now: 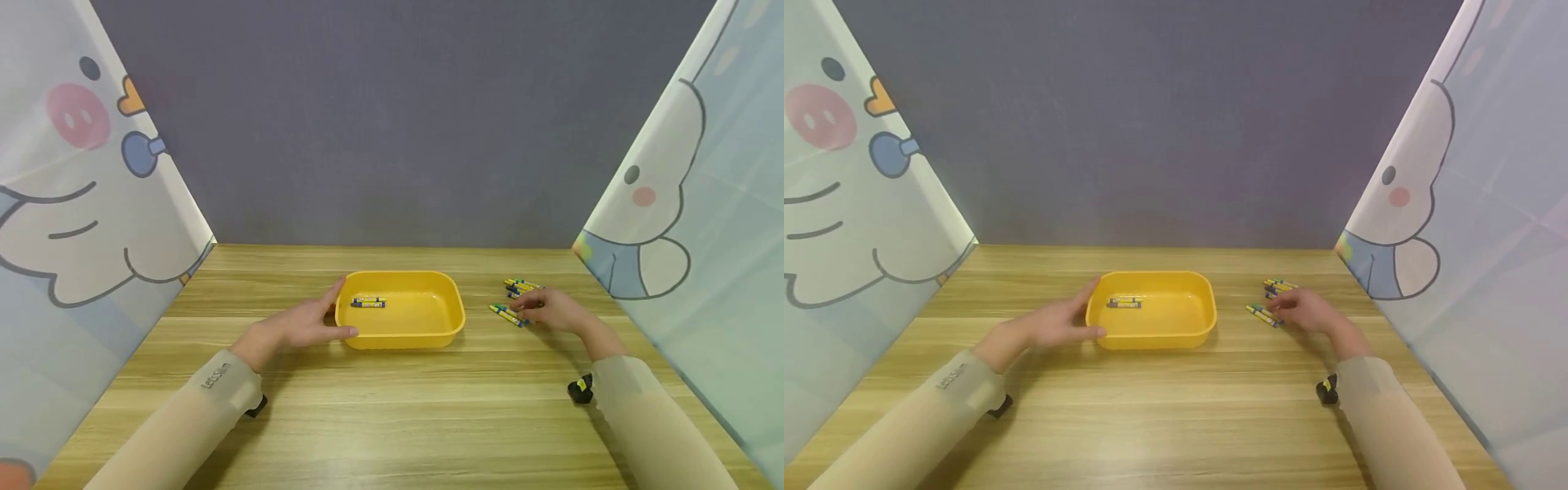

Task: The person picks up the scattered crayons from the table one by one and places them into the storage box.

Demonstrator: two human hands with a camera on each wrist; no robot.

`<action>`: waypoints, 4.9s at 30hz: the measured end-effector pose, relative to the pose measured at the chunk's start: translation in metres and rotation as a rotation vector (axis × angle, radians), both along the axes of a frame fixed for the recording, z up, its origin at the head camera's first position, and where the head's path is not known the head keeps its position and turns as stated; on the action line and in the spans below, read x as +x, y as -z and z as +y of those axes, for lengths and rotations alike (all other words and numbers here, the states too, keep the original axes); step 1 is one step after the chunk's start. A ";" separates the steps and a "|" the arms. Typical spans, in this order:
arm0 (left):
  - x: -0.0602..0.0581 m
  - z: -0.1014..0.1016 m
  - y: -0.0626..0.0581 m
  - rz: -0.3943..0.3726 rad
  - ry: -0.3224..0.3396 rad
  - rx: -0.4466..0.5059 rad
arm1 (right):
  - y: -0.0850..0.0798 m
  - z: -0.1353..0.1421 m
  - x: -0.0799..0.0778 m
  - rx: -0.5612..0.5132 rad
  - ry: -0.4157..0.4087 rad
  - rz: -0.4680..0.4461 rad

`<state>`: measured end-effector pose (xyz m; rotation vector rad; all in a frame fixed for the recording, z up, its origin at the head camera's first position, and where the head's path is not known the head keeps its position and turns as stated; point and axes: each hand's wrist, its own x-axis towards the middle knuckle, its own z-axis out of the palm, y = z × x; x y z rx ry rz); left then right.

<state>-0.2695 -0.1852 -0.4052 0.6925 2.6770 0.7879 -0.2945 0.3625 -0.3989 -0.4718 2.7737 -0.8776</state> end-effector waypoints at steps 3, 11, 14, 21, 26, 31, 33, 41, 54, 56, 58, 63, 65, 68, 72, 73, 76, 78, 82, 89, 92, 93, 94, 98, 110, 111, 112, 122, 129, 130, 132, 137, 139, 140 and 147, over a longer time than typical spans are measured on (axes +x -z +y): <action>0.000 0.000 0.000 0.005 0.004 0.000 | 0.001 0.002 0.001 0.003 0.004 -0.004; 0.001 0.001 -0.001 0.006 0.008 0.003 | -0.001 0.000 0.000 0.022 0.035 0.031; 0.001 0.001 -0.001 0.007 0.005 -0.003 | -0.005 -0.005 -0.001 0.016 0.058 0.057; 0.001 0.001 -0.002 0.012 0.000 -0.008 | -0.023 -0.032 -0.002 -0.030 0.054 0.112; 0.001 0.001 -0.002 0.011 -0.004 0.001 | -0.040 -0.061 -0.004 -0.077 0.015 0.128; 0.002 0.001 -0.002 0.018 -0.010 -0.012 | -0.051 -0.093 -0.009 -0.079 -0.004 0.125; 0.001 0.001 -0.002 0.019 -0.012 -0.019 | -0.052 -0.107 -0.011 -0.095 -0.006 0.119; 0.000 0.003 -0.002 0.016 -0.010 -0.028 | -0.050 -0.164 -0.022 -0.221 -0.070 0.070; -0.002 0.006 -0.002 0.007 -0.002 -0.014 | -0.019 -0.239 -0.031 -0.222 -0.194 0.061; -0.001 0.006 -0.003 0.009 0.001 -0.013 | -0.015 -0.246 -0.031 -0.220 -0.195 0.054; -0.001 0.006 -0.002 0.012 0.004 -0.012 | -0.011 -0.252 -0.031 -0.220 -0.195 0.057; -0.001 0.004 0.000 0.009 0.003 -0.017 | -0.002 -0.266 -0.033 -0.213 -0.191 0.036; -0.001 0.003 0.000 0.011 -0.001 -0.020 | 0.001 -0.269 -0.033 -0.196 -0.200 0.030; -0.001 0.001 0.000 0.015 -0.001 -0.015 | 0.004 -0.271 -0.034 -0.163 -0.222 0.040; -0.001 0.000 -0.002 0.015 0.001 -0.002 | 0.007 -0.273 -0.035 -0.138 -0.243 0.026; -0.001 0.000 -0.002 0.015 0.000 -0.001 | 0.007 -0.274 -0.035 -0.132 -0.243 0.018; 0.000 -0.001 -0.003 0.019 -0.003 0.001 | 0.008 -0.275 -0.035 -0.107 -0.246 0.011; 0.000 -0.001 -0.003 0.022 -0.005 -0.002 | 0.009 -0.276 -0.036 -0.086 -0.249 0.021; 0.000 -0.001 -0.002 0.020 -0.006 -0.011 | 0.010 -0.277 -0.036 -0.054 -0.254 0.033; 0.001 -0.001 -0.002 0.021 -0.024 -0.036 | 0.011 -0.280 -0.036 -0.002 -0.278 0.082; 0.001 -0.002 -0.001 0.020 -0.027 -0.039 | 0.011 -0.281 -0.035 0.003 -0.273 0.083; 0.002 -0.002 -0.001 0.019 -0.028 -0.038 | 0.011 -0.281 -0.034 0.003 -0.273 0.083; 0.002 -0.002 -0.001 0.019 -0.028 -0.037 | 0.011 -0.281 -0.034 0.004 -0.271 0.084; 0.001 -0.001 0.000 0.013 -0.030 -0.031 | 0.010 -0.280 -0.033 -0.004 -0.272 0.087; 0.000 0.000 -0.002 0.028 -0.009 -0.035 | 0.001 -0.274 -0.030 -0.134 -0.222 0.077; 0.000 0.001 -0.002 0.027 -0.009 -0.038 | -0.001 -0.272 -0.030 -0.150 -0.222 0.088; 0.000 0.001 -0.002 0.025 -0.008 -0.038 | -0.003 -0.270 -0.029 -0.165 -0.218 0.102; 0.002 0.002 0.000 0.020 -0.011 -0.031 | -0.027 -0.212 -0.019 -0.191 -0.130 0.172; 0.003 0.001 -0.001 0.020 -0.016 -0.029 | -0.028 -0.150 -0.009 -0.191 -0.065 0.193; 0.003 0.001 -0.001 0.021 -0.015 -0.029 | -0.028 -0.142 -0.006 -0.187 -0.052 0.188; 0.002 0.001 -0.001 0.024 -0.010 -0.028 | -0.024 -0.123 -0.001 -0.169 -0.027 0.189; 0.002 0.002 0.000 0.026 -0.007 -0.019 | -0.014 -0.082 0.008 -0.106 -0.002 0.178; 0.002 0.002 0.000 0.027 -0.007 -0.020 | -0.011 -0.067 0.010 -0.084 -0.014 0.150; 0.002 0.001 0.000 0.026 -0.008 -0.020 | -0.010 -0.060 0.010 -0.075 -0.022 0.133; 0.003 0.001 -0.001 0.012 -0.008 -0.010 | -0.004 -0.023 0.007 -0.034 -0.086 0.043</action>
